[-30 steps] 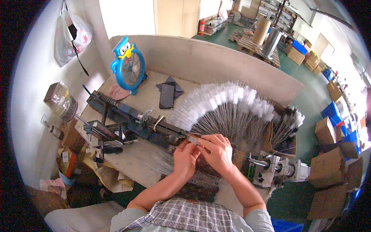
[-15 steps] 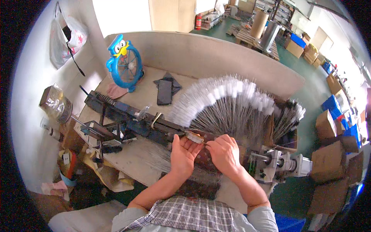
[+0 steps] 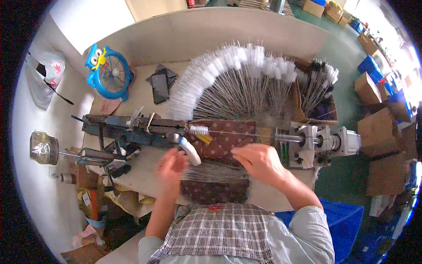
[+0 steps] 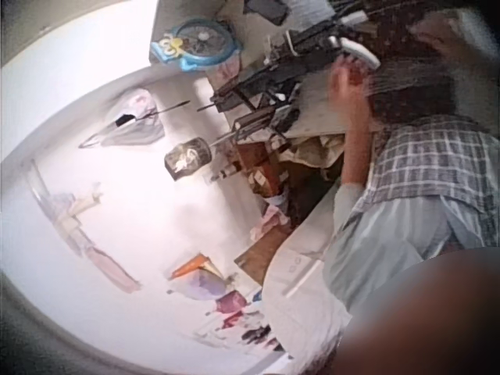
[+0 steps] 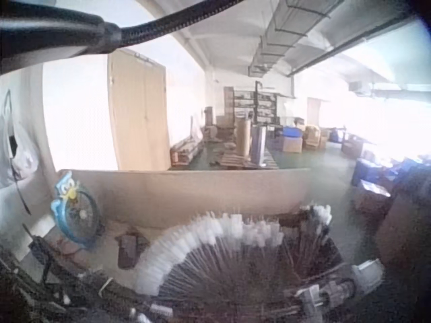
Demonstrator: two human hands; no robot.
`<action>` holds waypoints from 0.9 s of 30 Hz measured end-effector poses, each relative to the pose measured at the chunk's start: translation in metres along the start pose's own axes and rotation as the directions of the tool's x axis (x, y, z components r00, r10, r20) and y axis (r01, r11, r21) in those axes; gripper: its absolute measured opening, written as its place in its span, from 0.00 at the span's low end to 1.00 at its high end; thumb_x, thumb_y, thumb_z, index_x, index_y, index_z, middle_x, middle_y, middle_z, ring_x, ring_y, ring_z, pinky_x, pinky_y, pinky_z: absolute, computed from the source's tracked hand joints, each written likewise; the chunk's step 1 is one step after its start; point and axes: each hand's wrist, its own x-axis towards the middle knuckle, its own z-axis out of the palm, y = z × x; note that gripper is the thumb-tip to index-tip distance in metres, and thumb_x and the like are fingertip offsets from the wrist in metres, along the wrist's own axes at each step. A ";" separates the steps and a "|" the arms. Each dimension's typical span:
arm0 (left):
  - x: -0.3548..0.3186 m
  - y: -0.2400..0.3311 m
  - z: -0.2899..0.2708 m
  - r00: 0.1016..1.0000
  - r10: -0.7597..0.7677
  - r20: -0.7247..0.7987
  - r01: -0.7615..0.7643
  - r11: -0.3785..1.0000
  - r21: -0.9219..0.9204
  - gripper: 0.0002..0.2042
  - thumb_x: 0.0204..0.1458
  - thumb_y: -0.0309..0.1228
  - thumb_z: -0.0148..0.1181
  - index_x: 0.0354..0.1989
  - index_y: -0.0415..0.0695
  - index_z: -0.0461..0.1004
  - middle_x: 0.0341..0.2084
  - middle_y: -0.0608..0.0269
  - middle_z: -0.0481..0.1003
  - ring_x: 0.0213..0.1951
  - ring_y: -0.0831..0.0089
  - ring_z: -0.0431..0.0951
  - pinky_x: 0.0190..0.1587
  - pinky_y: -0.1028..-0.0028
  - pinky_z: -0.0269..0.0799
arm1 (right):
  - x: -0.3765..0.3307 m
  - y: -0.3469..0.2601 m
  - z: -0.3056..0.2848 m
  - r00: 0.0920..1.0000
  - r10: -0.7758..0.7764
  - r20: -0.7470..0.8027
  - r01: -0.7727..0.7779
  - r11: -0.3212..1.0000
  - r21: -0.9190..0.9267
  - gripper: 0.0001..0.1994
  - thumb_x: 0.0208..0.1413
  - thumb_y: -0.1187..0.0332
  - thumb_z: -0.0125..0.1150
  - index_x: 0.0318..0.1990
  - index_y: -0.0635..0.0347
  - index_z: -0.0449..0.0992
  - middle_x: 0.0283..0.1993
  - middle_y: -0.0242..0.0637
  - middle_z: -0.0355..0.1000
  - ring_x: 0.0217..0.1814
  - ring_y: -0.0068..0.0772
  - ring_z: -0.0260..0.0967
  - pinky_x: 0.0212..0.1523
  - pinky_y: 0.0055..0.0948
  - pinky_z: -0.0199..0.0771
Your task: Manufacturing hygiene brushes by assembling bristles and metal sleeves onto wire cores using a specialized crimping machine.
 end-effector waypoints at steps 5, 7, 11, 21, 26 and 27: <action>0.019 -0.004 -0.160 0.891 0.013 -0.455 -0.166 0.940 -0.299 0.12 0.50 0.40 0.58 0.33 0.45 0.70 0.26 0.66 0.71 0.28 0.75 0.70 0.34 0.75 0.69 | -0.061 0.031 0.037 0.927 0.298 0.227 -0.215 0.919 -0.331 0.06 0.50 0.66 0.56 0.35 0.54 0.72 0.27 0.37 0.71 0.29 0.44 0.72 0.26 0.41 0.72; 0.021 0.005 -0.265 0.876 0.012 -0.482 -0.169 0.944 -0.285 0.16 0.48 0.46 0.59 0.30 0.46 0.70 0.25 0.66 0.71 0.27 0.76 0.69 0.30 0.76 0.67 | -0.065 0.032 0.043 0.919 0.309 0.245 -0.208 0.908 -0.364 0.06 0.49 0.67 0.56 0.34 0.54 0.71 0.27 0.36 0.70 0.30 0.43 0.72 0.26 0.40 0.72; 0.020 0.040 -0.305 0.593 0.309 -0.743 -0.324 0.937 0.131 0.20 0.45 0.52 0.60 0.31 0.46 0.71 0.25 0.66 0.70 0.29 0.76 0.70 0.29 0.77 0.65 | -0.054 0.026 0.025 0.920 0.258 0.297 -0.108 0.892 -0.440 0.06 0.45 0.69 0.55 0.33 0.53 0.71 0.30 0.36 0.69 0.33 0.41 0.72 0.28 0.39 0.72; 0.021 -0.011 -0.202 0.806 0.055 -0.590 -0.262 0.926 -0.271 0.13 0.53 0.42 0.52 0.36 0.44 0.70 0.32 0.65 0.73 0.36 0.72 0.73 0.40 0.71 0.68 | -0.055 0.021 -0.004 0.852 0.400 0.338 -0.186 0.835 -0.518 0.07 0.50 0.67 0.54 0.38 0.50 0.74 0.30 0.35 0.68 0.35 0.41 0.70 0.31 0.37 0.71; 0.003 -0.020 -0.029 0.990 -0.114 -0.078 0.081 0.938 -0.336 0.11 0.52 0.35 0.52 0.39 0.41 0.67 0.33 0.62 0.72 0.40 0.68 0.73 0.45 0.69 0.68 | -0.060 0.030 -0.001 0.815 0.371 0.445 -0.151 0.877 -0.455 0.18 0.44 0.76 0.52 0.46 0.51 0.70 0.37 0.40 0.67 0.41 0.44 0.70 0.35 0.39 0.73; 0.005 -0.021 -0.001 0.996 -0.088 0.029 0.093 0.964 -0.249 0.11 0.52 0.35 0.53 0.39 0.41 0.67 0.32 0.62 0.72 0.40 0.68 0.73 0.46 0.70 0.68 | -0.060 0.030 0.001 0.819 0.355 0.450 -0.140 0.885 -0.444 0.18 0.44 0.76 0.52 0.46 0.51 0.70 0.37 0.40 0.67 0.41 0.44 0.70 0.35 0.39 0.73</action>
